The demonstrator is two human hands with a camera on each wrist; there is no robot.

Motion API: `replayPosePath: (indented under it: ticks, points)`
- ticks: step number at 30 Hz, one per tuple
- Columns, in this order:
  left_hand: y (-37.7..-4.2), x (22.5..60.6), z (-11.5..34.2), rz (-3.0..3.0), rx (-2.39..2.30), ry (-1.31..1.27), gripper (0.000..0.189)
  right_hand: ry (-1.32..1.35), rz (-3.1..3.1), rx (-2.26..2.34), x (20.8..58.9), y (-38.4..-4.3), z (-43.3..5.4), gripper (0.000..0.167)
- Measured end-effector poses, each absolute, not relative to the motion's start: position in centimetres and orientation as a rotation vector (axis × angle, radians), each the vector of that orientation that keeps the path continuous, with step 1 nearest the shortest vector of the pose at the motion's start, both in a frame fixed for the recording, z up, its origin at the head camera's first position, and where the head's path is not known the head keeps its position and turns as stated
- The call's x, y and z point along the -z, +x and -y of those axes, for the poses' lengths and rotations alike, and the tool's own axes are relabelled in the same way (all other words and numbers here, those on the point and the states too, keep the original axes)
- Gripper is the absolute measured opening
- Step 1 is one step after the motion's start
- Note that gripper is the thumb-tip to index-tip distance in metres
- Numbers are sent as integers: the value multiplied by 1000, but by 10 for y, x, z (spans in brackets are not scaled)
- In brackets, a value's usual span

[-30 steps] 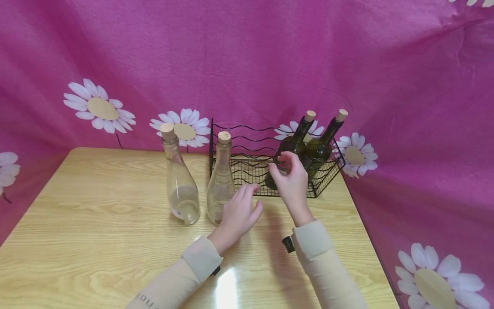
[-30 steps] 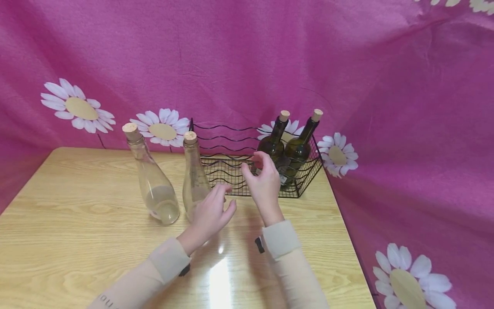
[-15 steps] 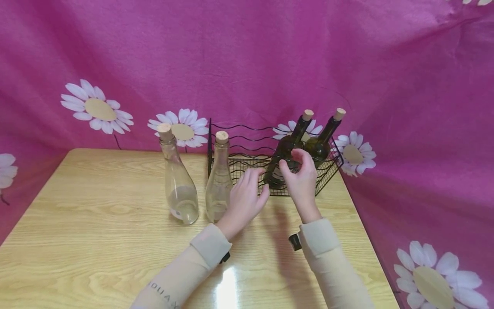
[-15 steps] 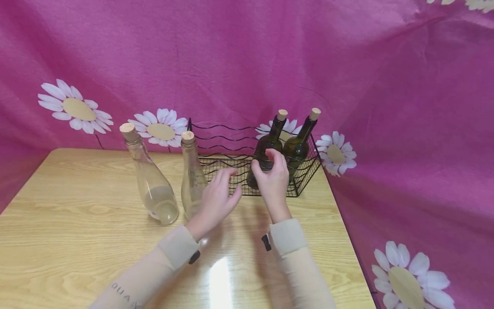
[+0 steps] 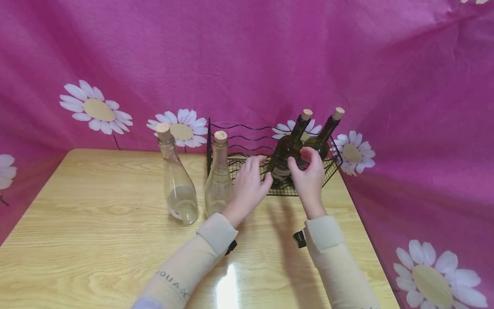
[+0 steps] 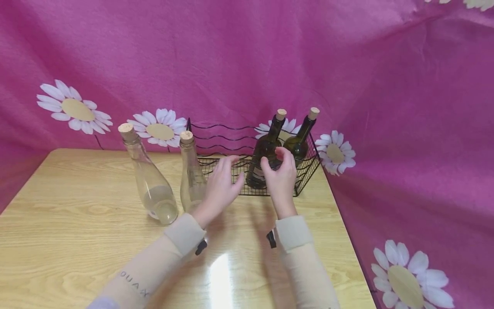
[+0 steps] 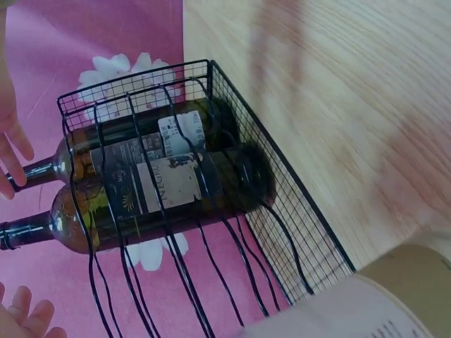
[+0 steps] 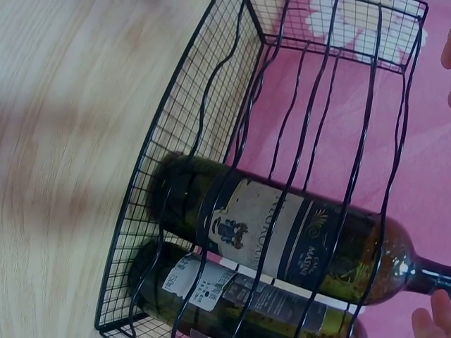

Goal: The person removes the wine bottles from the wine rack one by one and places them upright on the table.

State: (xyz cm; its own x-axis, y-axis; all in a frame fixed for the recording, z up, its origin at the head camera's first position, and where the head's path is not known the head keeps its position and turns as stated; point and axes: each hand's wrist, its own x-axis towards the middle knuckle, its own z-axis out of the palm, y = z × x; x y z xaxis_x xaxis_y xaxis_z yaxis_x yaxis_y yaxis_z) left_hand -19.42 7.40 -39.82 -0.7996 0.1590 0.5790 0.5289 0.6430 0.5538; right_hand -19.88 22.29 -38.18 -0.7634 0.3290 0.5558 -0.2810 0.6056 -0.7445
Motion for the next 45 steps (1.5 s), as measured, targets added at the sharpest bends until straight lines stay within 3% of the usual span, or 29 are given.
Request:
replayPosePath:
  ticks: [15,35,45]
  points:
    - [-219,383,-84,2396,1234,-423,39,-61,2088,-1152,366,-212,-236,35]
    - [-225,392,-93,2477,1256,-354,37,-179,2173,-1274,365,-236,-241,42]
    - [-226,396,-94,2535,1163,-166,34,-179,2207,-1276,358,-251,-240,45]
